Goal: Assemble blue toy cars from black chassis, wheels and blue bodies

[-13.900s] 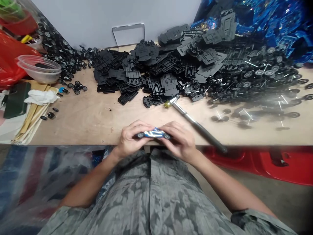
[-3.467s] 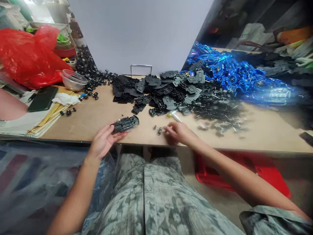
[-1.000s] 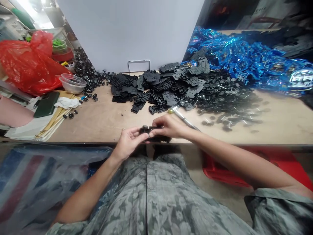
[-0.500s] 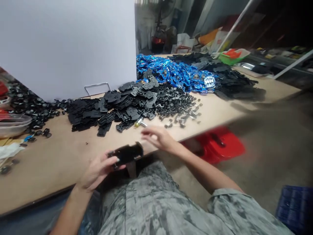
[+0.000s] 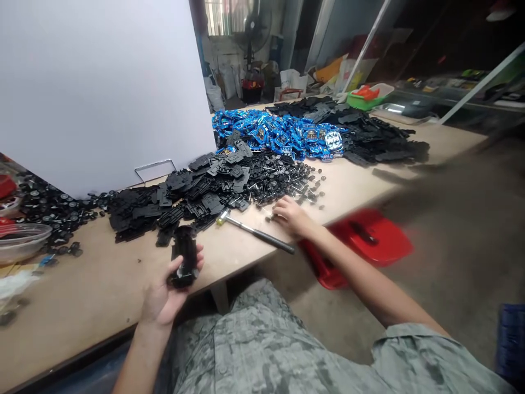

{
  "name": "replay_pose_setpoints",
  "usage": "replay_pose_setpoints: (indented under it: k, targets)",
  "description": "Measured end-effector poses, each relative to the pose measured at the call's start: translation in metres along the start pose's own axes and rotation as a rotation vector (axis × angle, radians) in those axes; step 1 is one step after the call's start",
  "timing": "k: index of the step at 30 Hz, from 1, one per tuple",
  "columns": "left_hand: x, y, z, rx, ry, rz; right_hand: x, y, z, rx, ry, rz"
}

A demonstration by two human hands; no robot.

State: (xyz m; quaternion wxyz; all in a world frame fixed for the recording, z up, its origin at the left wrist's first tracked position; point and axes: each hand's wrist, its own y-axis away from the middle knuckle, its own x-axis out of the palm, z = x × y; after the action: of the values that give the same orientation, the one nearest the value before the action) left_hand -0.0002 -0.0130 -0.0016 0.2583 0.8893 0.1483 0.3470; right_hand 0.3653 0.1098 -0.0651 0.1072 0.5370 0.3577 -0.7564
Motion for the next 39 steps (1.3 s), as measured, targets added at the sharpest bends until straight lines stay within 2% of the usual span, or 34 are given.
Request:
replay_pose_setpoints:
  k: [5, 7, 9, 12, 15, 18, 23, 28, 33, 39]
  targets:
    - [-0.001, -0.003, 0.005, -0.073, -0.082, 0.176, 0.003, -0.006, -0.006, -0.044, -0.052, -0.093]
    - [0.000, -0.006, 0.007, -0.119, -0.136, 0.224, -0.002, -0.012, 0.002, -0.061, -0.087, -0.143]
    - [0.002, -0.006, 0.010, -0.166, -0.205, 0.282, -0.010, -0.020, 0.020, -0.110, -0.141, -0.177]
    - [0.008, -0.003, 0.014, -0.164, -0.297, 0.378, -0.027, -0.033, 0.064, -0.326, -0.197, -0.163]
    - [0.012, 0.002, 0.016, -0.166, -0.340, 0.440, -0.041, -0.045, 0.104, -0.597, -0.107, -0.083]
    - [0.009, 0.006, 0.016, -0.202, -0.351, 0.476, -0.046, -0.054, 0.125, -0.753, 0.013, 0.005]
    - [-0.003, 0.003, 0.016, -0.185, -0.394, 0.549, -0.046, -0.061, 0.137, -0.883, 0.085, 0.076]
    - [-0.004, -0.009, 0.023, -0.086, -0.394, 0.473, -0.040, -0.063, 0.146, -0.968, 0.124, 0.065]
    - [-0.004, -0.012, 0.029, -0.097, -0.350, 0.410, -0.032, -0.063, 0.144, -0.982, 0.171, 0.045]
    - [0.000, -0.011, 0.034, -0.112, -0.369, 0.509, -0.024, -0.061, 0.139, -1.024, 0.148, 0.102]
